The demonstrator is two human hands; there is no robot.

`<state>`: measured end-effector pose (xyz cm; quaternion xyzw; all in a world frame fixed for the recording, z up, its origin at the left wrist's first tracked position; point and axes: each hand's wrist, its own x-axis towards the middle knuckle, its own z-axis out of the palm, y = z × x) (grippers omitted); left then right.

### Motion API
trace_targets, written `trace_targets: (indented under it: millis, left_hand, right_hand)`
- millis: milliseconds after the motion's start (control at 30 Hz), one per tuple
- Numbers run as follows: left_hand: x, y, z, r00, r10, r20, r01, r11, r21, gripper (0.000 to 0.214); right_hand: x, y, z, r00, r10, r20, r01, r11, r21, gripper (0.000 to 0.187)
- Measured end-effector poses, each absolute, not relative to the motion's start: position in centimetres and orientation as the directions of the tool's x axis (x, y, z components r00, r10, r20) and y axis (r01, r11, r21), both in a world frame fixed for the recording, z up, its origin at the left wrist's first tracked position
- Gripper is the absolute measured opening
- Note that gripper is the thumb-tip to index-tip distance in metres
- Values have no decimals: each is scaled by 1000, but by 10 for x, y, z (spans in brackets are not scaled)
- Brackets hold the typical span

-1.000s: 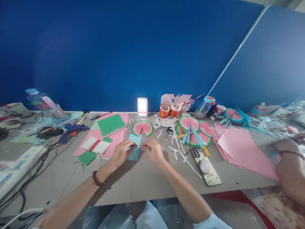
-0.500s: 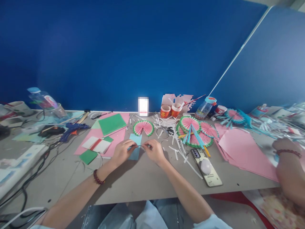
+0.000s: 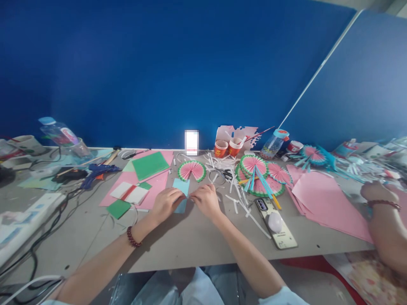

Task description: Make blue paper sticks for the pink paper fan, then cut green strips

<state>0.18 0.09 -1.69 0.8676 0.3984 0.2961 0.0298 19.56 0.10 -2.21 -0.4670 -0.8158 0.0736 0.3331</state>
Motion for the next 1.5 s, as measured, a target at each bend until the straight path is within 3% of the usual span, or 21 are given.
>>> trace_targets:
  millis: [233,433,1000,1300,1500]
  left_hand:
    - [0,5,-15,467,729,501,628,-672,392,16]
    - [0,6,-17,394,783,481,628,-611,481,14]
    - [4,1,-18,447,739,505,642,-658,395,15]
    - [6,0,-25,356,784,509,583,-612,534,17]
    - [2,3,-17,360,808,466,601,-583,547,18]
  right_hand:
    - [199,2,-21,-245,866,435,755,452,-475,15]
    - [199,2,-23,-256,855,451,741,473,-476,13]
    - [192,-2,-25,-371,802,468,747,557,-363,15]
    - [197,-3,-18,-348,816,461,767,531,-360,20]
    - [200,-1,-21,-337,828,448,793,506,-338,18]
